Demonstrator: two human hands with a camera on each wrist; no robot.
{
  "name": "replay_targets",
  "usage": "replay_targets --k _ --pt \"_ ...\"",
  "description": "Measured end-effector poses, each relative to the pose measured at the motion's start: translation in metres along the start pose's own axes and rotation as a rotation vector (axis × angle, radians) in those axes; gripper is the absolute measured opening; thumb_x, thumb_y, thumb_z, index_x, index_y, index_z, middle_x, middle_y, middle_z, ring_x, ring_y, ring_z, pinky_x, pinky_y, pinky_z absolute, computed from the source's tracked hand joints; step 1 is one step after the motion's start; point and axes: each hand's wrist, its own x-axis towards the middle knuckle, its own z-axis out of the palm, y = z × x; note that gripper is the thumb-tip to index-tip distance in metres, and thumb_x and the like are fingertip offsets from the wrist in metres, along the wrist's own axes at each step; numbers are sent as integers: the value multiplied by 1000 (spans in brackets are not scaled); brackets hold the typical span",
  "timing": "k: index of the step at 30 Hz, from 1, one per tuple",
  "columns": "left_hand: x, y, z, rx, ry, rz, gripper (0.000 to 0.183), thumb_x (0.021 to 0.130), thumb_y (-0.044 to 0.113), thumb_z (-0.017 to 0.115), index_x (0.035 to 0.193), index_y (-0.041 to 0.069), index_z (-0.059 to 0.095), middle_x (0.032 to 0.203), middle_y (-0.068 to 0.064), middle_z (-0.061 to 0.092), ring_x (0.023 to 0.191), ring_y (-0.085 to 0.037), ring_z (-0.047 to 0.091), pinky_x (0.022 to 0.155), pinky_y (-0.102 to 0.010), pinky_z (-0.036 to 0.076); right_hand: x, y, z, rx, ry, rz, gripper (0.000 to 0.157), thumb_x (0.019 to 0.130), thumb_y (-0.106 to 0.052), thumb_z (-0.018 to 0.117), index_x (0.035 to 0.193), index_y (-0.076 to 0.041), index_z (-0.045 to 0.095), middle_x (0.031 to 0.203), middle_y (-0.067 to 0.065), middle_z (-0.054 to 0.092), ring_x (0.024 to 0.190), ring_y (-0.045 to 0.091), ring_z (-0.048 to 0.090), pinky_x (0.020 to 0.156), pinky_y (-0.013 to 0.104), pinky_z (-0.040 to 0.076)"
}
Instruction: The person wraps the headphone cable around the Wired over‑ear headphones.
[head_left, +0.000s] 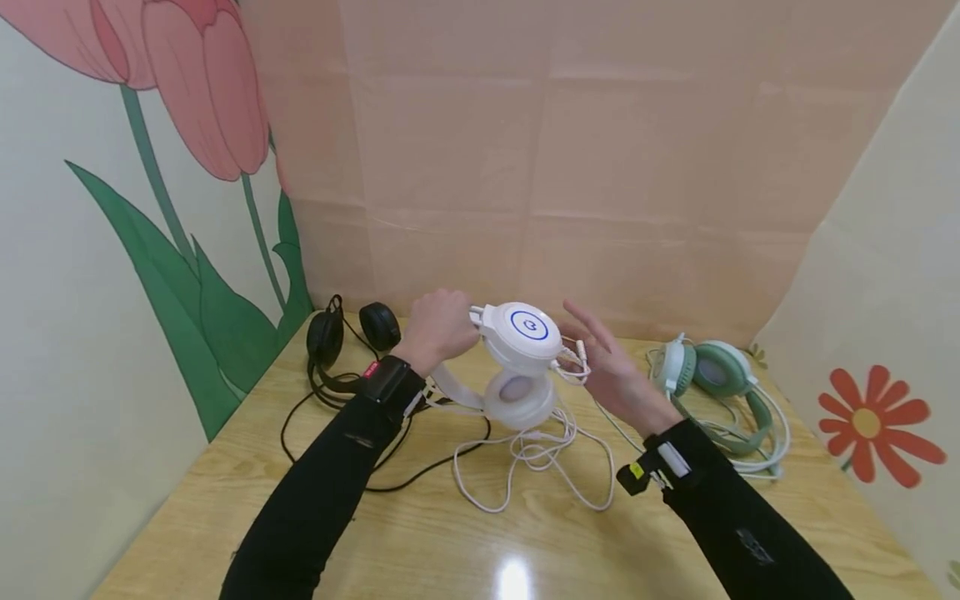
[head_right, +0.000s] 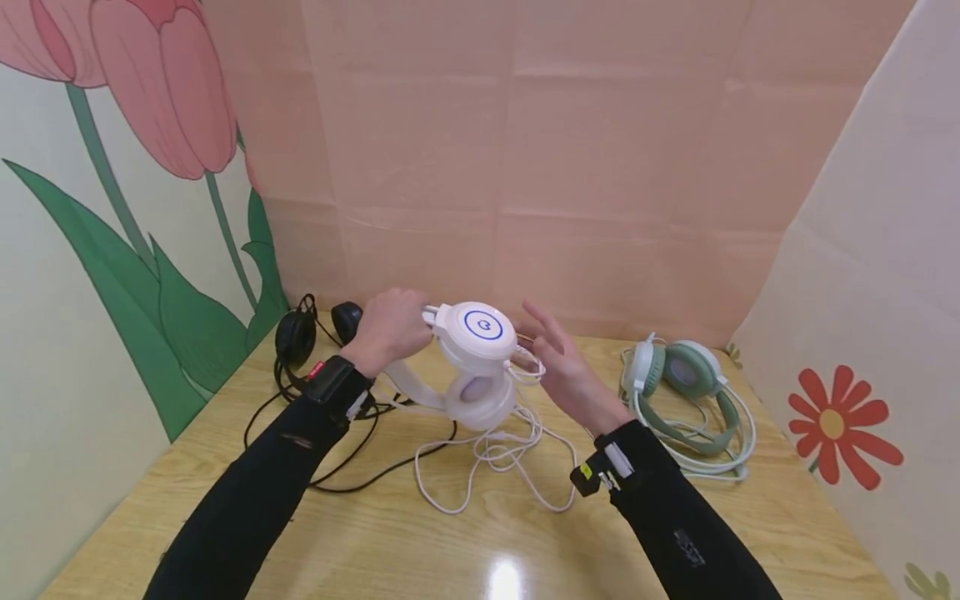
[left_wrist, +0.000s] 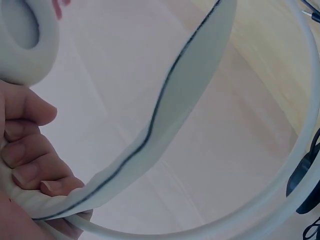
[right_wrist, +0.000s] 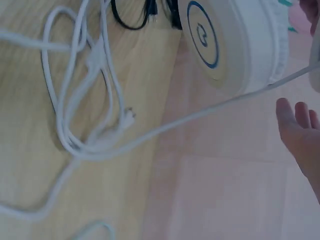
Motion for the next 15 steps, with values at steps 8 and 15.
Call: replay_targets --k 8,15 --pt "1 2 0 -27 2 2 42 92 21 63 59 17 38 56 4 32 49 -13 35 48 -26 27 -8 25 -11 59 185 6 41 105 -2 30 138 1 54 128 5 63 121 16 58 106 35 41" --pt "1 1 -3 -38 3 10 41 93 20 61 60 17 37 56 4 31 49 -13 33 48 -26 27 -4 32 5 -533 166 169 52 99 -17 63 145 4 50 144 23 54 138 35 45 114 55 27"
